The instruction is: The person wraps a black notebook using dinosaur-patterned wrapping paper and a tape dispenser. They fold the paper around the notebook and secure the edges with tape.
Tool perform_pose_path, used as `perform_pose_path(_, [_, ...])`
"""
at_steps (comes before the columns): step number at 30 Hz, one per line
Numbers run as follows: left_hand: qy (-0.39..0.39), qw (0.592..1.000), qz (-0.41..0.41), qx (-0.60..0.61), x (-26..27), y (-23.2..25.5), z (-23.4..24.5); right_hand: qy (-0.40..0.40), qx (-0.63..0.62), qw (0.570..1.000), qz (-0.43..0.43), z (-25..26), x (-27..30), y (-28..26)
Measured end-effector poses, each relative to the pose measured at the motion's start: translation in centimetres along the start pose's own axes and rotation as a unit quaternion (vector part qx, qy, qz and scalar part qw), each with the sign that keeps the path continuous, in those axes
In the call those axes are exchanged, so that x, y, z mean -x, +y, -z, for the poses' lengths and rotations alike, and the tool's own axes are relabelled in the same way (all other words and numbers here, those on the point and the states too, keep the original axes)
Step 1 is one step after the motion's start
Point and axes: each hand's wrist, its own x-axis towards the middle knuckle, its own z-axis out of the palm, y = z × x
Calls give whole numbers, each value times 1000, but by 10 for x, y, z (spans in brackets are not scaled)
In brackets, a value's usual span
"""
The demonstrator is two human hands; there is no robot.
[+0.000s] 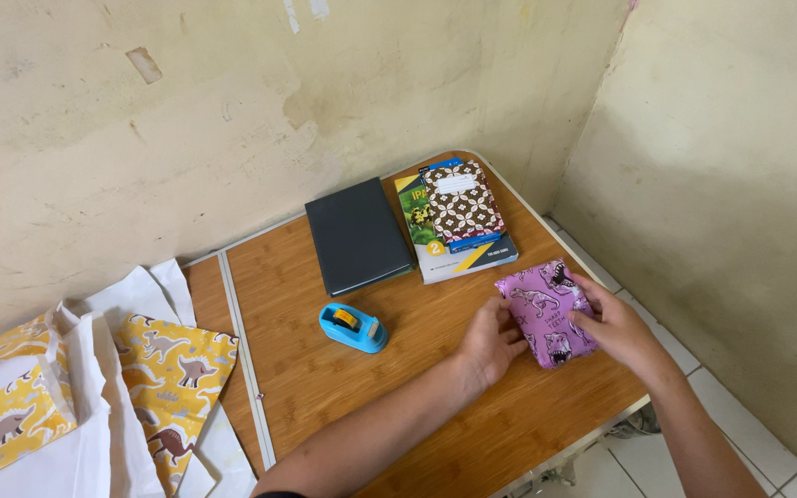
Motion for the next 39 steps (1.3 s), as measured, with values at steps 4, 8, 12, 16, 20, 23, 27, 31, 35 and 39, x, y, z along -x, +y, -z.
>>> perform_pose_path(4, [-8,1000,-5,-1,4,9,2,2,-37,999,34,-4,-7,1])
perform_pose_path(8, [-13,999,-11,-42,14,23,10,54,27,995,81,-10,-14,-2])
perform_pose_path(12, [-2,1000,-22,-10,34,44,31,61,-2,995,85,-18,-14,-20])
perform_pose_path(16, [14,996,-83,-26,77,83,69,41,-35,989,137,-48,-10,-55])
perform_pose_path(20, [64,982,-171,-51,143,126,105,8,-51,983,178,-96,-5,-98])
perform_pose_path(23, [98,964,-231,-87,199,153,131,-19,-59,978,201,-138,-2,-133])
perform_pose_path(27, [149,917,-329,-169,275,178,170,-63,-54,970,229,-200,3,-178])
perform_pose_path(31, [226,857,-413,-208,343,198,227,-108,-51,961,249,-265,12,-217])
perform_pose_path(35, [293,785,-499,-223,407,217,292,-159,-61,941,292,-335,23,-256])
perform_pose_path(39, [392,742,-490,-236,473,224,356,-213,-74,929,295,-405,40,-289])
